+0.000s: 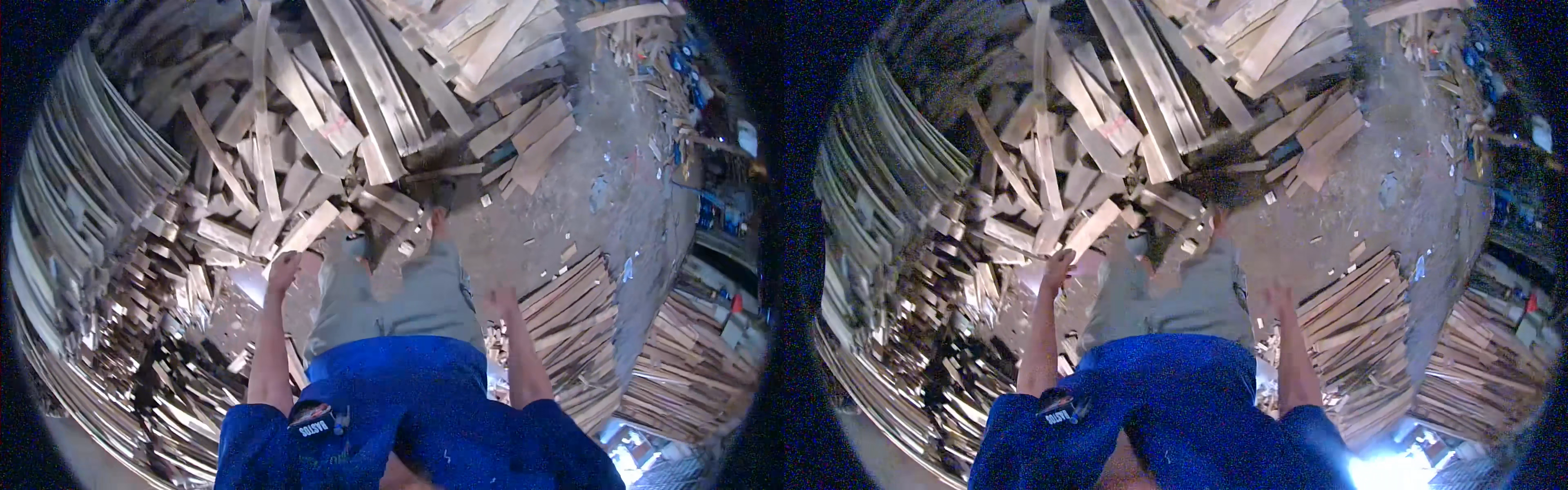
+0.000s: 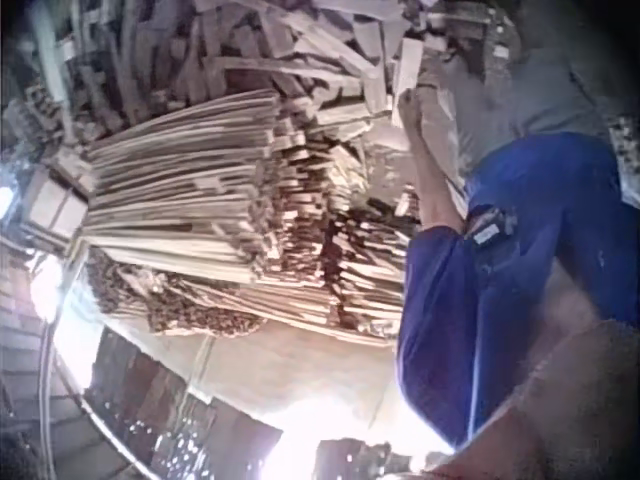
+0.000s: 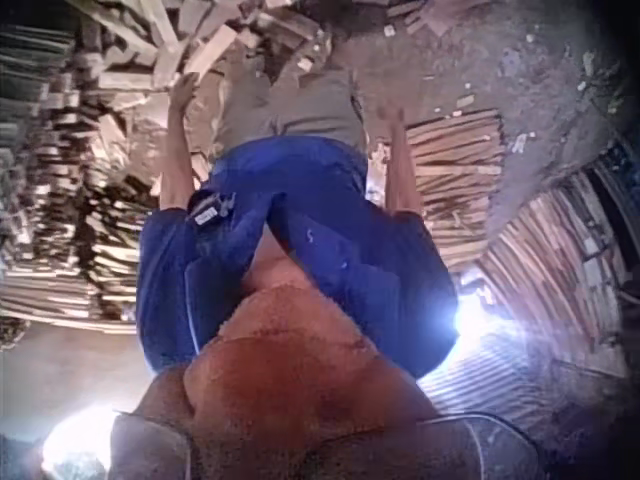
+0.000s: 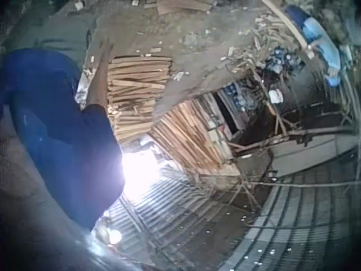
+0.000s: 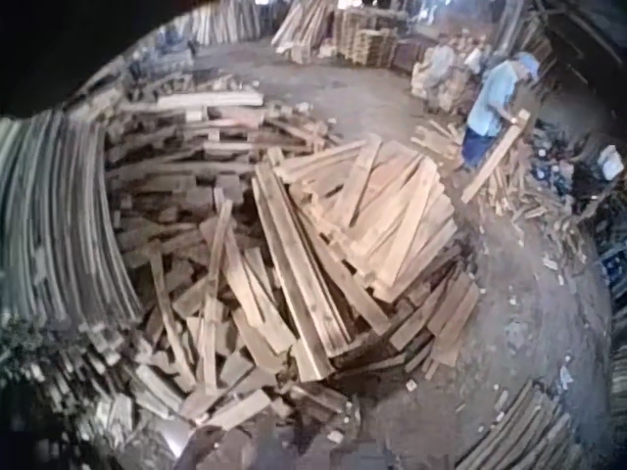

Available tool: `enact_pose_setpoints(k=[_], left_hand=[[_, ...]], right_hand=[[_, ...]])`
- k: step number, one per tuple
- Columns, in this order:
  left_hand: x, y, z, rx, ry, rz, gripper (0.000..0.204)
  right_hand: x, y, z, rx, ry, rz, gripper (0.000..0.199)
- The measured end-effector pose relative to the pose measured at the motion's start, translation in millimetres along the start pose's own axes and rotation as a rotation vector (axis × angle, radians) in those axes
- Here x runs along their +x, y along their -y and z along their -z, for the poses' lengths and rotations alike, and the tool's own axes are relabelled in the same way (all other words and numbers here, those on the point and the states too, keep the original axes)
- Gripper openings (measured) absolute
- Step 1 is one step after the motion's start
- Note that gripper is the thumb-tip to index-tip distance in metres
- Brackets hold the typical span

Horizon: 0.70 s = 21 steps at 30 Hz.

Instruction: The person is picking up wooden boards from a disorganized pile and stacking them neatly on a pallet.

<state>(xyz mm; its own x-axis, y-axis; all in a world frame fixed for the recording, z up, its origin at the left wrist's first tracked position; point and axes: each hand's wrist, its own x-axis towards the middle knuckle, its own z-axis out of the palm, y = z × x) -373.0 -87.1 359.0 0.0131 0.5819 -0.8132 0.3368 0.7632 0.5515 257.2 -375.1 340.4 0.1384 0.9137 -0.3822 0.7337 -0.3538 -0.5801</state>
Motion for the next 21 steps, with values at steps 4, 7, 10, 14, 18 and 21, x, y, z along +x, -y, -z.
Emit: enact_pose_setpoints(k=[4,7,10,14,18,21], left_hand=[[10,108,10,-0.047,-0.143,0.301,0.049],[62,132,-64,-0.170,-0.108,0.377,0.050],[125,125,-150,-0.002,0.001,0.319,0.053],[246,112,-237,0.286,0.020,-0.198,0.055],[349,68,-298,0.225,-0.377,-0.157,0.048],[393,-1,-358,-0.010,-0.402,-0.118,0.055]], right_hand=[[204,86,-12,0.022,0.431,-0.407,0.043],[335,74,-7,0.036,0.293,-0.305,0.053],[450,53,-30,-0.089,0.435,0.002,0.071],[570,31,-97,-0.237,0.299,-0.053,0.090],[620,103,-162,-0.146,0.300,-0.112,0.118],[648,85,-181,-0.139,0.304,-0.027,0.123]])
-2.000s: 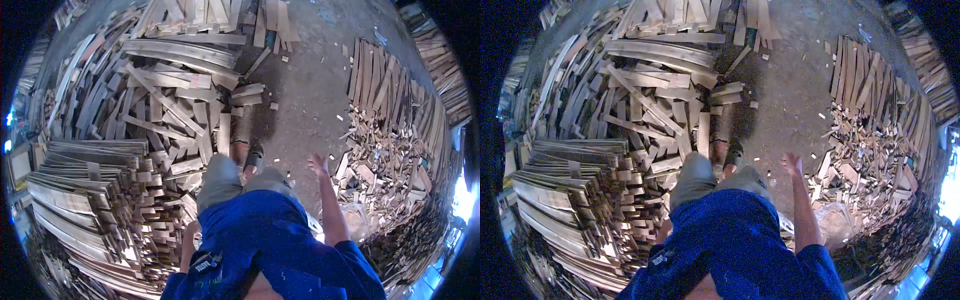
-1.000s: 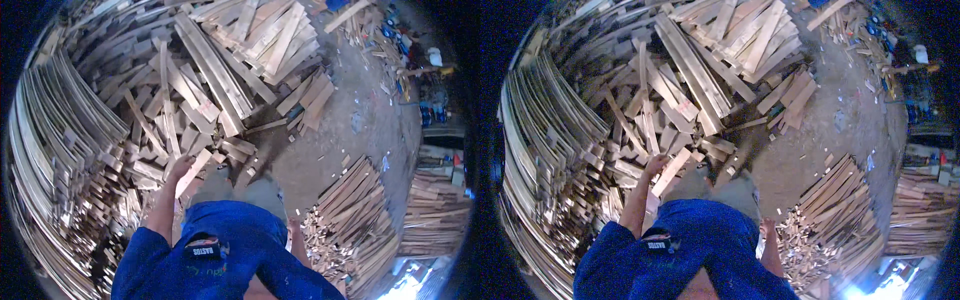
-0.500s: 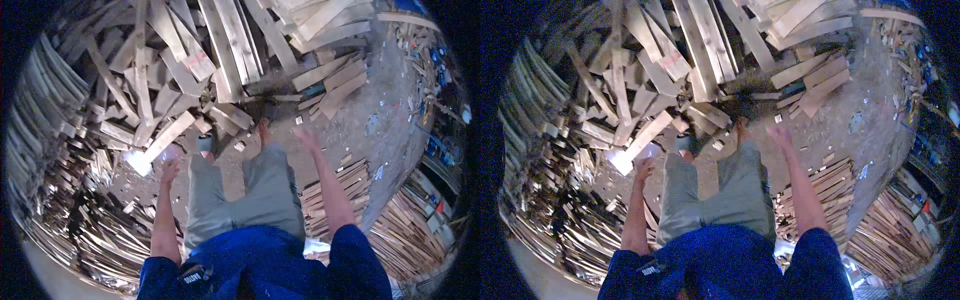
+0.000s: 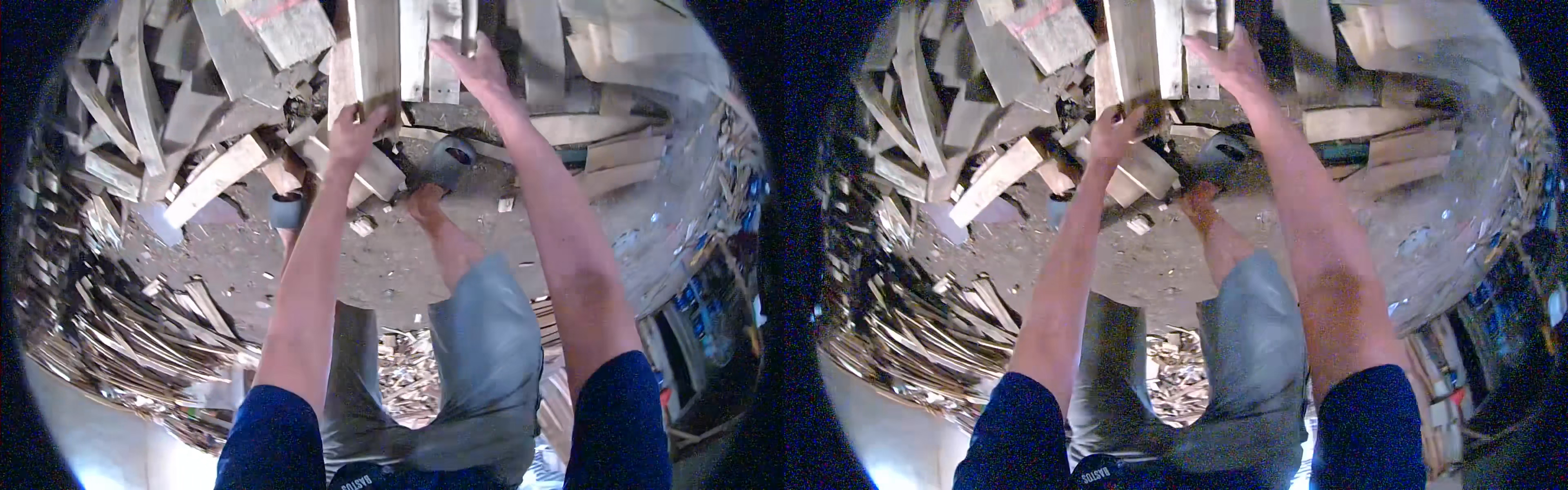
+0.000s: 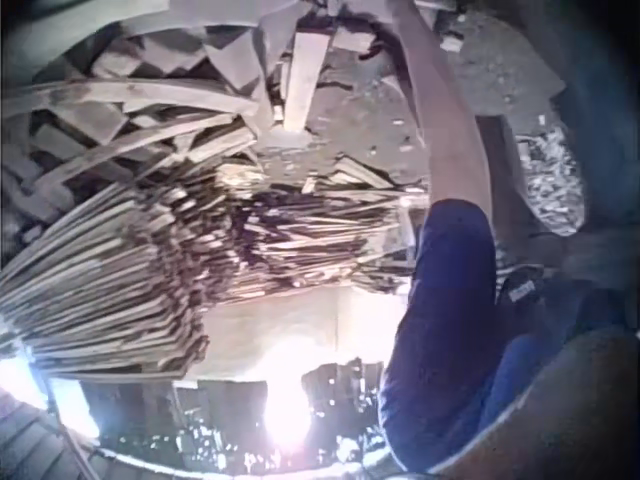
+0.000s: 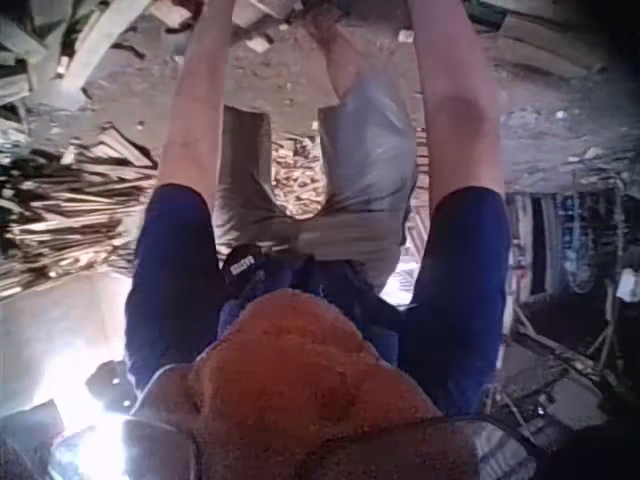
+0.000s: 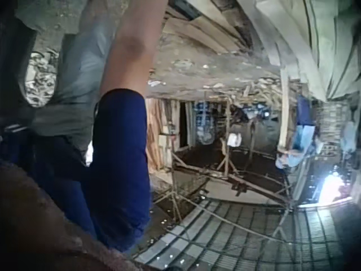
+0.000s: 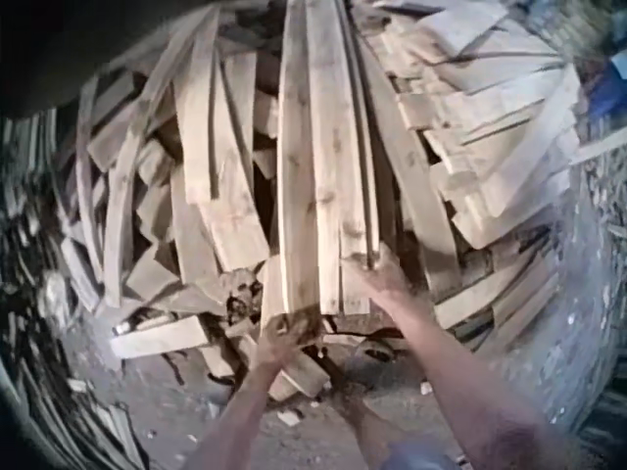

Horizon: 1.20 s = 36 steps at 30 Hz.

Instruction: The person is picking up wooden boards from a disorganized pile and stacking them neatly on a pallet.

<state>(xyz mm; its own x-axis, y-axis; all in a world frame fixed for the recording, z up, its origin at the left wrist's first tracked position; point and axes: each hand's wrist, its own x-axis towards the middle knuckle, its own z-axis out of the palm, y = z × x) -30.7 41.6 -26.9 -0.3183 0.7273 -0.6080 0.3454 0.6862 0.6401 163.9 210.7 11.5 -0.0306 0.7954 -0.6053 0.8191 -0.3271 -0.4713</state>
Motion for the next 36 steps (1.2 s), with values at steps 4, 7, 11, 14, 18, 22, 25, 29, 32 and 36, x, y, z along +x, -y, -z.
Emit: enact_pose_setpoints(k=[4,7,11,14,18,22,25,29,32,36], left_hand=[[21,0,2,0.098,0.007,0.172,0.053],[11,-8,28,0.174,0.139,0.108,0.053],[-33,0,99,-0.258,0.334,0.068,0.053],[-91,-45,181,-0.409,0.314,0.041,0.055],[-157,-51,304,0.059,0.106,-0.164,0.054],[-221,-111,320,-0.141,0.281,0.132,0.050],[-279,-132,309,-0.412,0.321,0.426,0.044],[-354,-202,267,-0.492,0.356,0.089,0.048],[-378,-283,284,-0.870,0.468,0.190,0.075],[-355,-217,284,-1.188,0.554,0.387,0.073]], right_hand=[[10,13,-18,0.179,0.062,-0.062,0.119],[-22,47,12,0.249,0.317,-0.005,0.101],[-68,80,39,0.478,0.393,-0.043,0.078],[-112,87,79,0.745,0.287,-0.003,0.062],[-222,136,155,1.073,0.334,-0.289,0.045],[-354,141,203,1.181,0.162,-0.449,0.035],[-435,152,202,1.420,0.444,-0.434,0.043],[-452,197,194,1.068,0.394,-0.222,0.046],[-445,189,176,0.824,0.527,-0.059,0.045],[-440,197,176,0.686,0.555,-0.016,0.044]])
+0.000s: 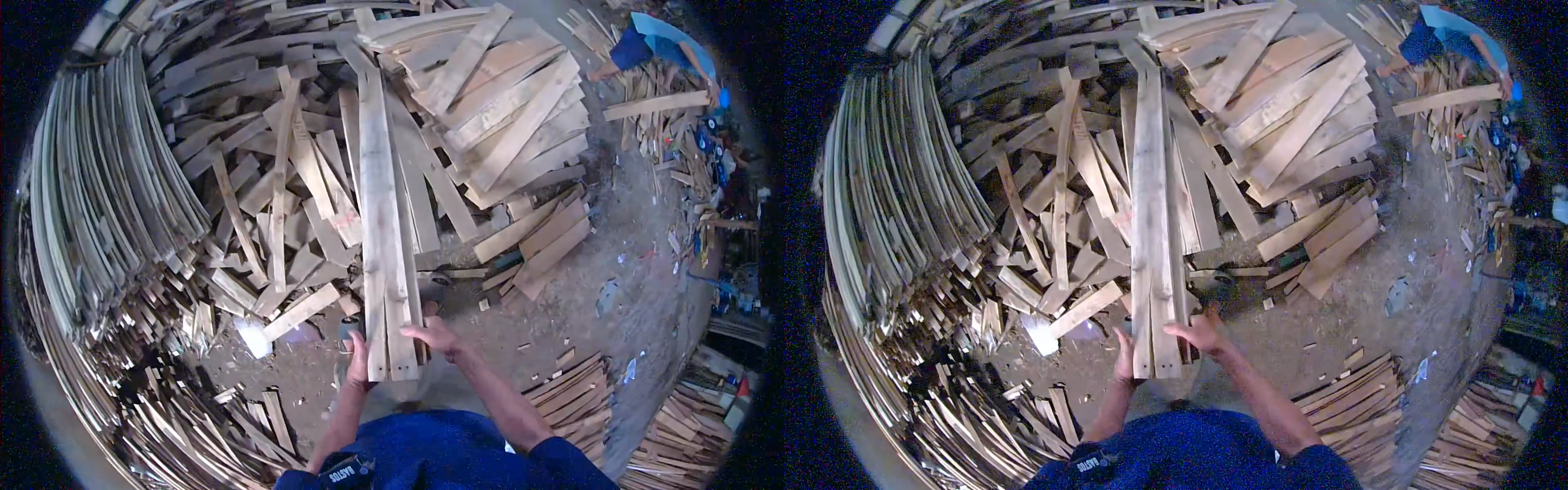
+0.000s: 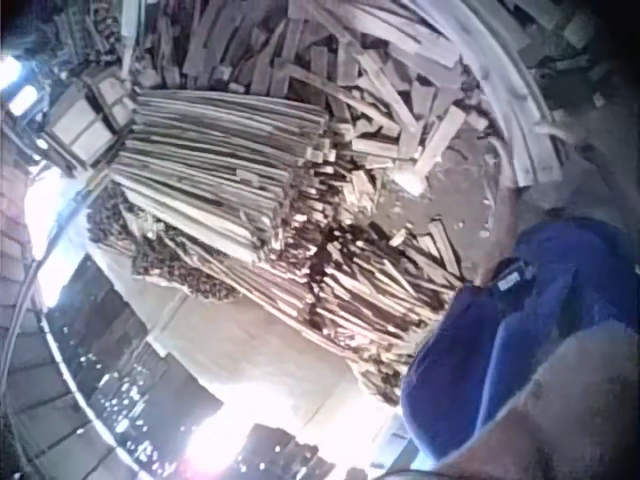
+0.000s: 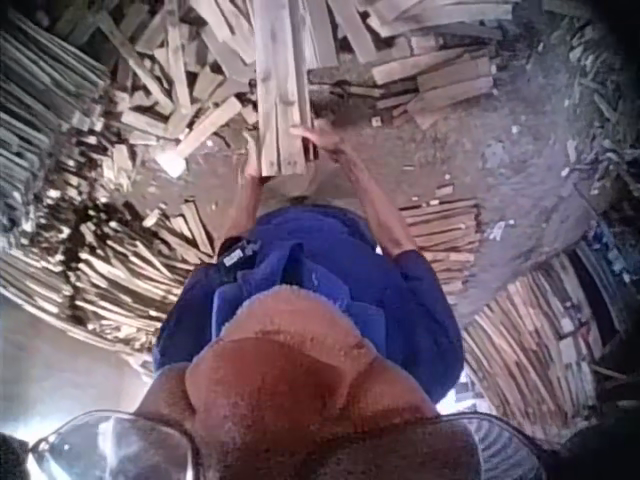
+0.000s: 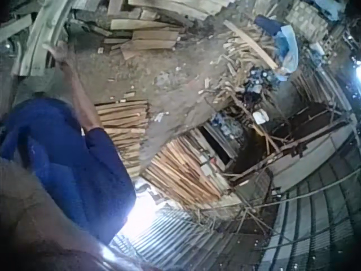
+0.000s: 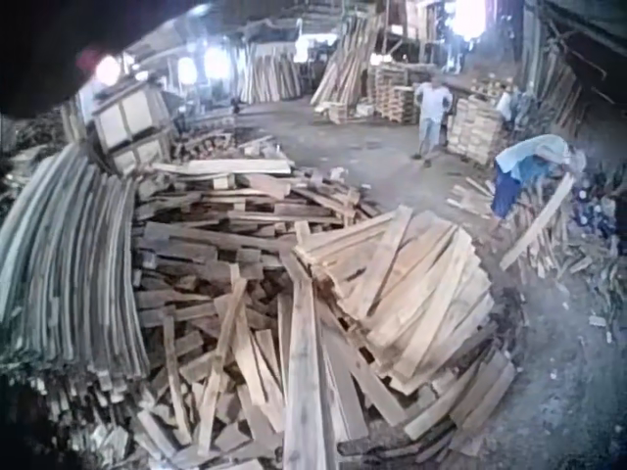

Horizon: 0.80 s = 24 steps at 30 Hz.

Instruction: The person is picking up wooden boards from a disorganized pile and stacking them neatly on a pallet.

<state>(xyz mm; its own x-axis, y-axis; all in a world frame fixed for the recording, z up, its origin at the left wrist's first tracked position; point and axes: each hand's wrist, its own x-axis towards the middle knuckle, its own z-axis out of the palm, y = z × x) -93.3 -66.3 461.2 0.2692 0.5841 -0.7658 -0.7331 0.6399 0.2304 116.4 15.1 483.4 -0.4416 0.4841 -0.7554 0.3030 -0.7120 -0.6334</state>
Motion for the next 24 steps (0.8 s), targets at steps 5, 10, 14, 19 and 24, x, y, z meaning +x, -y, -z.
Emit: enact_pose_setpoints(k=[5,10,14,19,24], left_hand=[[-15,-27,-36,0.177,0.046,0.156,0.052],[-13,-21,-60,0.581,-0.089,0.222,0.059],[-23,-16,-35,0.617,-0.194,0.191,0.057],[-150,-30,-42,0.819,-0.198,0.059,0.069],[-279,16,-58,0.658,-0.564,0.213,0.095]], right_hand=[[-32,35,11,-0.537,-0.158,0.055,0.053],[-3,-2,57,-0.363,-0.167,0.209,0.063],[19,1,56,0.309,0.022,0.036,0.059],[52,-6,42,0.852,0.330,-0.280,0.062],[55,-27,0,0.921,0.246,-0.372,0.081]])
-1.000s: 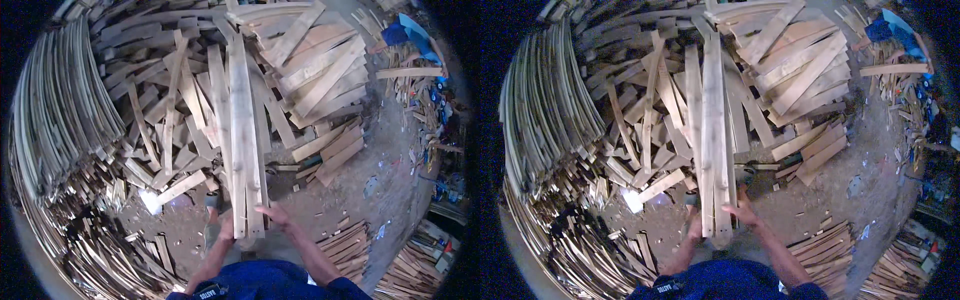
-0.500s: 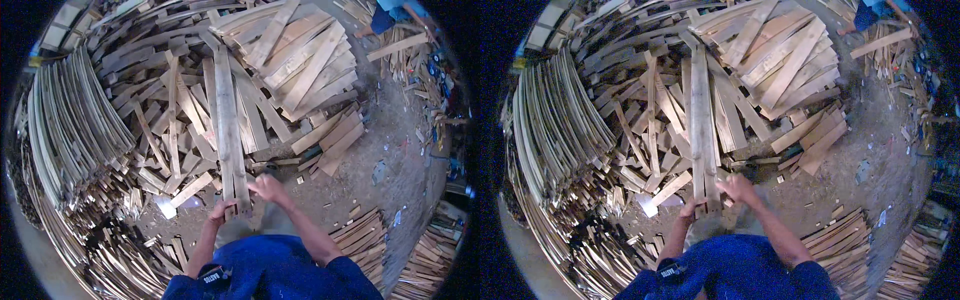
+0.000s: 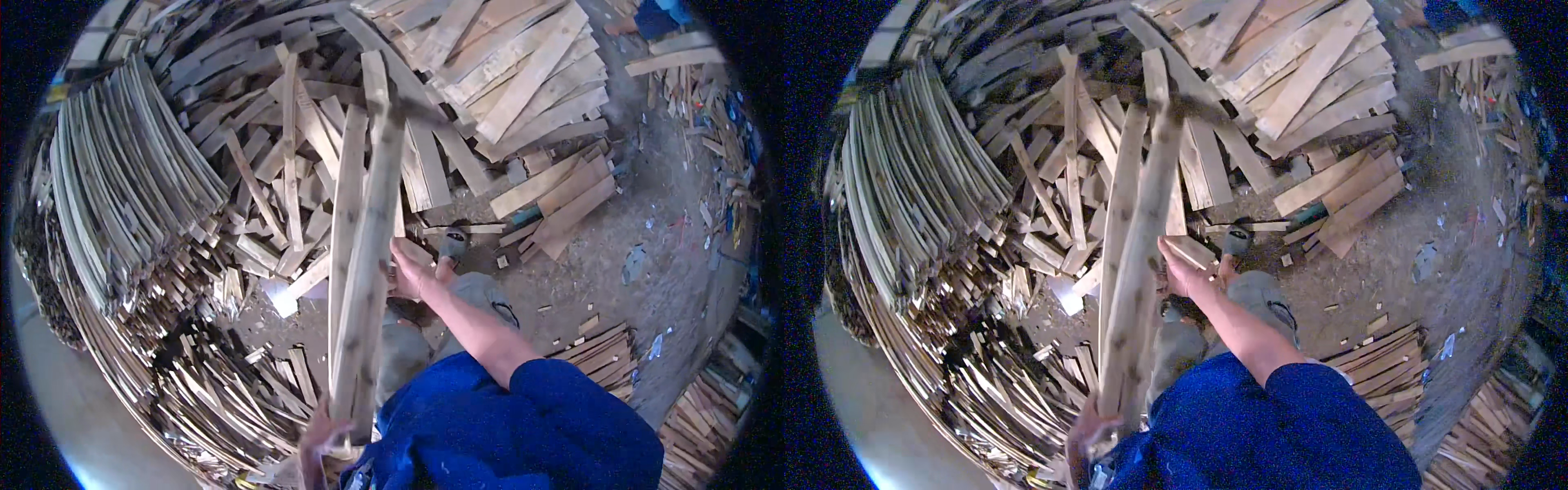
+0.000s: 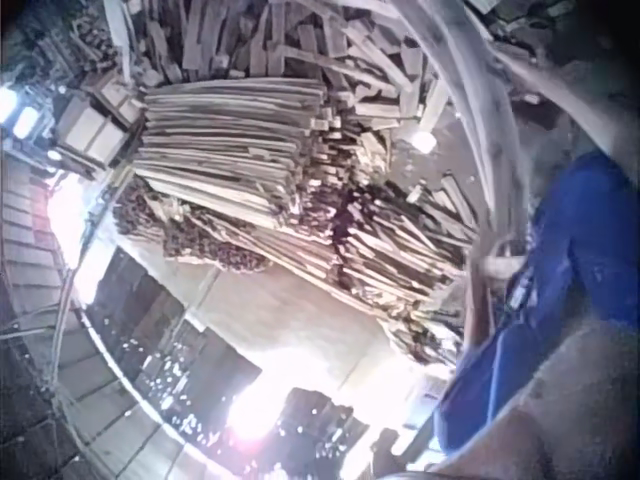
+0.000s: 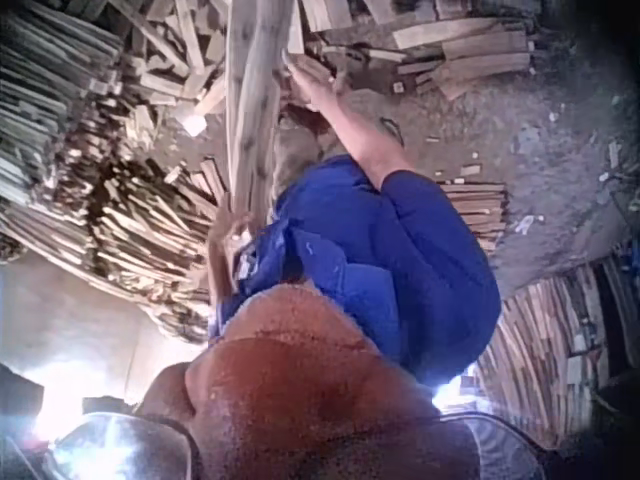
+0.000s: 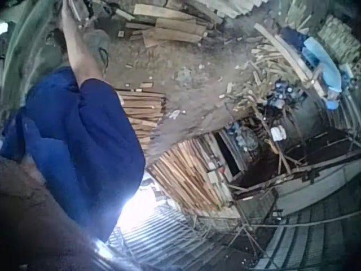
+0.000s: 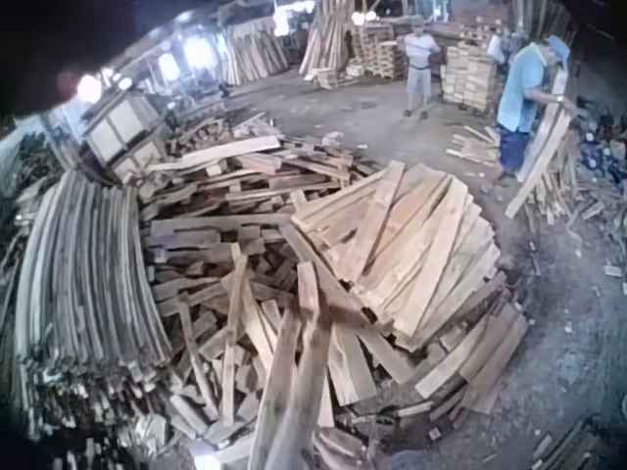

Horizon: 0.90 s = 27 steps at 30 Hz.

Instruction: The person is picking up wooden boards from a disorganized pile and stacking them neatly on a pallet.

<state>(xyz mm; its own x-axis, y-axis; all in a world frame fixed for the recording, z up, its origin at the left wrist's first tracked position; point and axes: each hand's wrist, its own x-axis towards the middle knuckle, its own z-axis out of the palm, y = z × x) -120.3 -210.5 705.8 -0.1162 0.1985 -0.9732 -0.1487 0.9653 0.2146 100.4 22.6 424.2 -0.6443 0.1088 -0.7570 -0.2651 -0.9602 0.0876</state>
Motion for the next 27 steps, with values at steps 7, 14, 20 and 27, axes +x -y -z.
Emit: enact_pose_setpoints(k=[7,14,20,27], left_hand=[[-12,252,50,0.553,-0.180,0.191,0.090],[-3,309,44,0.567,-0.292,-0.120,0.084],[-61,340,68,0.514,-0.490,-0.319,0.078],[-13,423,146,0.390,-0.772,-0.734,0.081]], right_hand=[[19,-118,2,0.082,-0.155,0.092,0.089],[84,-209,48,-0.064,-0.282,0.270,0.102],[34,-268,-45,-0.225,-0.180,0.479,0.084],[-31,-301,-231,-0.362,0.299,0.815,0.084]])
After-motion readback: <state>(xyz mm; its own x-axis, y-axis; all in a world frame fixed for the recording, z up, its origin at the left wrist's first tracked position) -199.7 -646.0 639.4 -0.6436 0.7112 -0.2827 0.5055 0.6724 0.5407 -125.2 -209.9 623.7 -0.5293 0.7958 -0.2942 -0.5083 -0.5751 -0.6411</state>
